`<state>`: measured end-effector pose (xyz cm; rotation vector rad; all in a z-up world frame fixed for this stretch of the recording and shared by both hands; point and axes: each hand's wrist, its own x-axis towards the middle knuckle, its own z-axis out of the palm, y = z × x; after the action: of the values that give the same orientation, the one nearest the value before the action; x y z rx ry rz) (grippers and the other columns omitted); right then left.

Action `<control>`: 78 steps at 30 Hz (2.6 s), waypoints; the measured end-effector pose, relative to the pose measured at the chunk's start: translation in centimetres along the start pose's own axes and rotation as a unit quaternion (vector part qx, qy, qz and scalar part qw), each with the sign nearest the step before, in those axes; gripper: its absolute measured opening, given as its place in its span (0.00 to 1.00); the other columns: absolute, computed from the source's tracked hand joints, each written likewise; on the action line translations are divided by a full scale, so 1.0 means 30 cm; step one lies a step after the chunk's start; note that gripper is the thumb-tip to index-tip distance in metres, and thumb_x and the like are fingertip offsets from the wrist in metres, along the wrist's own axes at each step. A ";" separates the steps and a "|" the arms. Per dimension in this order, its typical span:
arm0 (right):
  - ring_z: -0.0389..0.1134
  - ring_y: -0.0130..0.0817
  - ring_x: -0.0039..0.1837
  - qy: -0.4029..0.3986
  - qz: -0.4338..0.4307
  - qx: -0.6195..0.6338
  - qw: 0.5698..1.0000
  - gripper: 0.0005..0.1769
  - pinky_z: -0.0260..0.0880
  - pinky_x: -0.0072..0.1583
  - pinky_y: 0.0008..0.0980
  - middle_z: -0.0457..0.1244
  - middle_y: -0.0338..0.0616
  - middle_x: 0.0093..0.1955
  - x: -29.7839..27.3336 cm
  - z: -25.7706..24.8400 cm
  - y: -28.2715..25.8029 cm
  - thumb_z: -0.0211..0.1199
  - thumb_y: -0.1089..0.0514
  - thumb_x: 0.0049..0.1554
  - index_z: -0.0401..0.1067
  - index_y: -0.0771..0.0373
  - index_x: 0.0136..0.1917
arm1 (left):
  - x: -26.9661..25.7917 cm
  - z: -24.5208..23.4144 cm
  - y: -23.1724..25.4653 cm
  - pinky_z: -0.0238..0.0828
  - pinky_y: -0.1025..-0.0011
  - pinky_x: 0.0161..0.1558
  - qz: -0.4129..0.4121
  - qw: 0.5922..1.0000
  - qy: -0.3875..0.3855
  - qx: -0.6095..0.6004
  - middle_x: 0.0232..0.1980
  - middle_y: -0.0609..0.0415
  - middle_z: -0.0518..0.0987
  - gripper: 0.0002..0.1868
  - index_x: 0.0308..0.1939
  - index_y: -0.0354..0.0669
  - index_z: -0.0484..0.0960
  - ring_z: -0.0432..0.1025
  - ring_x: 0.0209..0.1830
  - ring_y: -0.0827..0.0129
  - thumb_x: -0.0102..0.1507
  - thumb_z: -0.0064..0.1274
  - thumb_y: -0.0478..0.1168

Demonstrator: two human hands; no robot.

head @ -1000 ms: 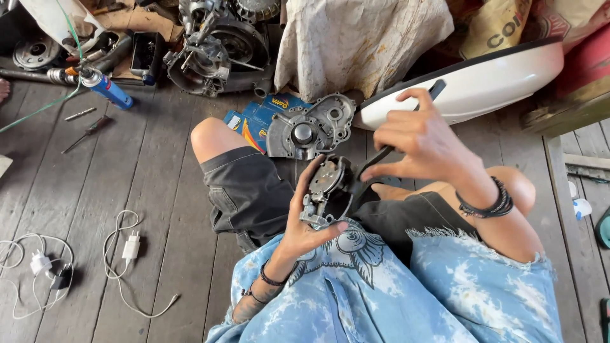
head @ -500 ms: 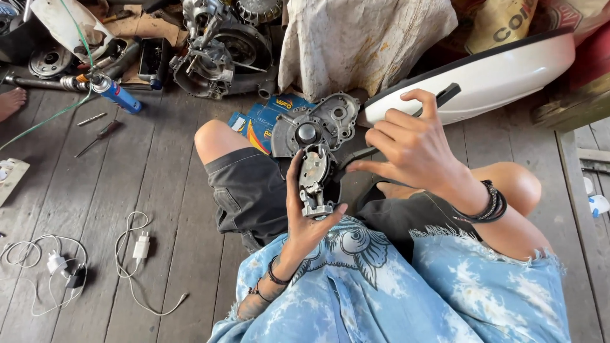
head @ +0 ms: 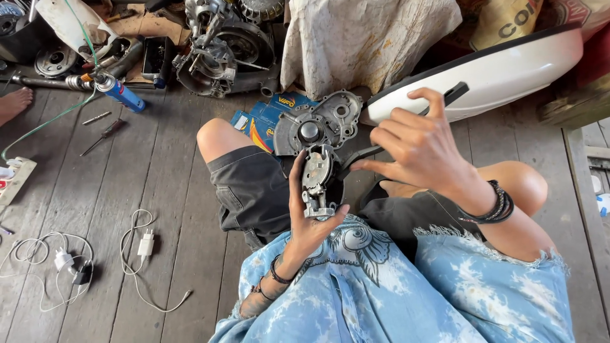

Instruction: The person sits cross-legged on a wooden floor and scrubs a metallic mechanical part with a wire brush. They rotate the part to clean various surfaces, including the interior and exterior, while other engine components and tools lie nearby.

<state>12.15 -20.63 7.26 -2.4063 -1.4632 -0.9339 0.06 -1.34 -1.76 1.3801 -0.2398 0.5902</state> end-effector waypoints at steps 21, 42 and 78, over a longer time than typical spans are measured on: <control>0.61 0.30 0.38 -0.008 -0.037 -0.068 0.997 0.37 0.53 0.68 0.44 0.60 0.31 0.31 0.021 -0.050 -0.024 0.57 0.26 0.69 0.66 0.56 0.33 | 0.020 0.024 0.018 0.56 0.51 0.82 0.012 0.996 0.003 0.093 0.78 0.45 0.59 0.49 0.80 0.43 0.51 0.56 0.82 0.50 0.63 0.63 0.53; 0.64 0.27 0.40 0.030 -0.027 -0.118 0.992 0.35 0.51 0.68 0.42 0.63 0.30 0.33 0.021 -0.022 -0.064 0.61 0.25 0.67 0.68 0.53 0.33 | 0.019 0.017 0.046 0.54 0.56 0.80 -0.047 0.997 0.001 0.059 0.78 0.42 0.59 0.49 0.78 0.39 0.52 0.56 0.81 0.52 0.59 0.63 0.44; 0.60 0.32 0.37 0.064 0.006 0.003 0.998 0.27 0.52 0.66 0.52 0.58 0.35 0.30 -0.007 0.050 -0.027 0.69 0.33 0.59 0.68 0.56 0.37 | 0.037 -0.002 -0.006 0.60 0.50 0.70 0.018 1.000 0.007 0.017 0.63 0.36 0.70 0.55 0.76 0.30 0.57 0.68 0.66 0.54 0.48 0.70 0.30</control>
<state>12.03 -19.72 5.81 -2.3017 -1.4026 -1.0578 1.08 -1.02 -1.38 1.4072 -0.2448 0.6362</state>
